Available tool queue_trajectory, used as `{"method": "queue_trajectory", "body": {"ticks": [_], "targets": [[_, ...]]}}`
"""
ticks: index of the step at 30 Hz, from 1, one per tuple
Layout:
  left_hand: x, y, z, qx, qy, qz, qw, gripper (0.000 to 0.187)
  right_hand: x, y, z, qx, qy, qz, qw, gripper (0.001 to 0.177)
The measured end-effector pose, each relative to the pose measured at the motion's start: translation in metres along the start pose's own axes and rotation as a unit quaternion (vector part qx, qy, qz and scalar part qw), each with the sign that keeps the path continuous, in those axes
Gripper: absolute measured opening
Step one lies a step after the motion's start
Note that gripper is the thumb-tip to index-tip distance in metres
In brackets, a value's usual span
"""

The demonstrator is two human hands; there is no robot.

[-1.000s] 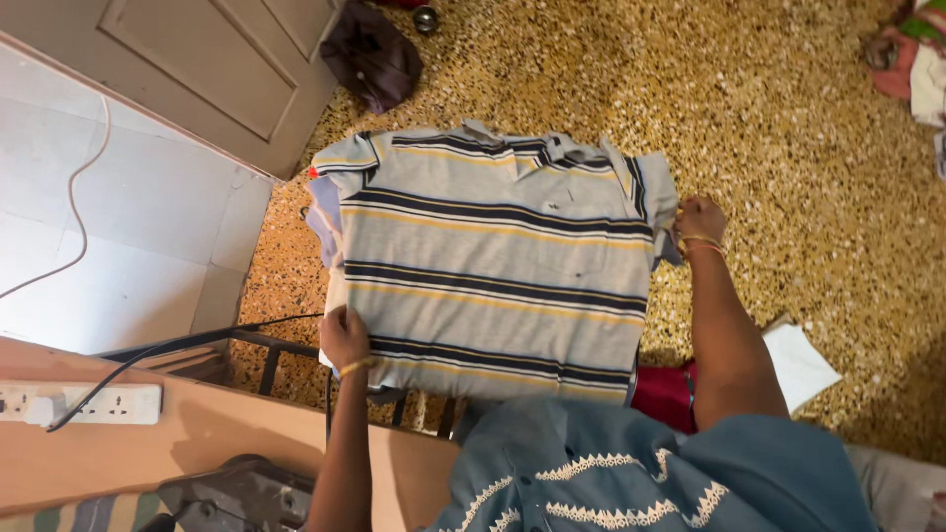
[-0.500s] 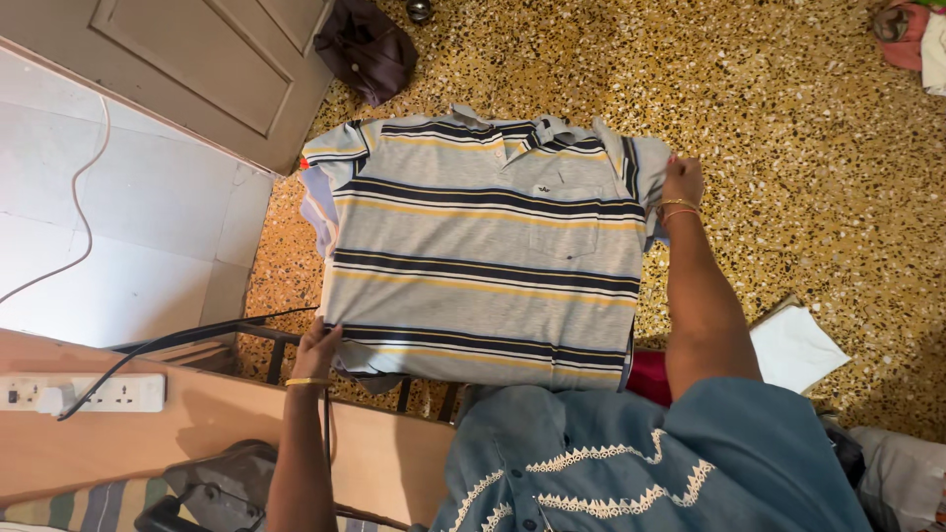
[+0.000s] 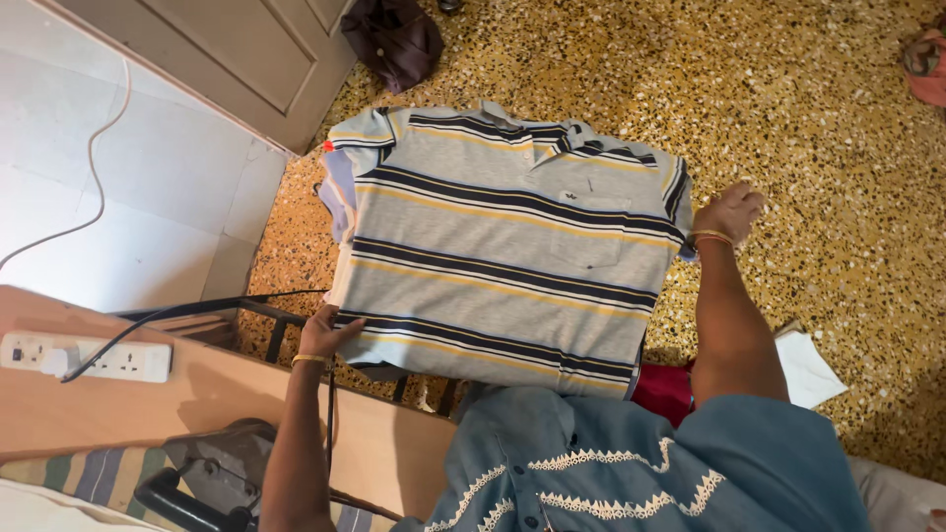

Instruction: The person irons a striped polo shirt on a table, smoothing the fabric and using a steam iron to remove wrinkles. After finishing the polo, the person picks up a light purple button-down shirt, removes it from a hanger, and begins ironing it on the same surface.

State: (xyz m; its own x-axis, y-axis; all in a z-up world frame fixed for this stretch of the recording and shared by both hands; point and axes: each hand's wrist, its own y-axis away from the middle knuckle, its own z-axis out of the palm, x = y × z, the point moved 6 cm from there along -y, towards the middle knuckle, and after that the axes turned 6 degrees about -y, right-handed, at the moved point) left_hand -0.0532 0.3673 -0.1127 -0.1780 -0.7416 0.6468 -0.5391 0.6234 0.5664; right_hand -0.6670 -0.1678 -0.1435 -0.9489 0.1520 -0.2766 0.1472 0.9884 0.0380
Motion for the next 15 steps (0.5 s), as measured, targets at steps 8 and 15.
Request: {"method": "queue_trajectory", "body": {"ticks": [8, 15], "targets": [[-0.035, 0.024, -0.01, -0.138, -0.274, 0.035, 0.951, 0.032, -0.061, 0.024, 0.022, -0.068, -0.05, -0.129, 0.988, 0.027], [0.007, 0.016, -0.057, 0.082, -0.462, -0.09, 0.879, 0.022, -0.092, 0.067, -0.003, 0.034, -0.047, -0.311, 0.949, 0.024]]}}
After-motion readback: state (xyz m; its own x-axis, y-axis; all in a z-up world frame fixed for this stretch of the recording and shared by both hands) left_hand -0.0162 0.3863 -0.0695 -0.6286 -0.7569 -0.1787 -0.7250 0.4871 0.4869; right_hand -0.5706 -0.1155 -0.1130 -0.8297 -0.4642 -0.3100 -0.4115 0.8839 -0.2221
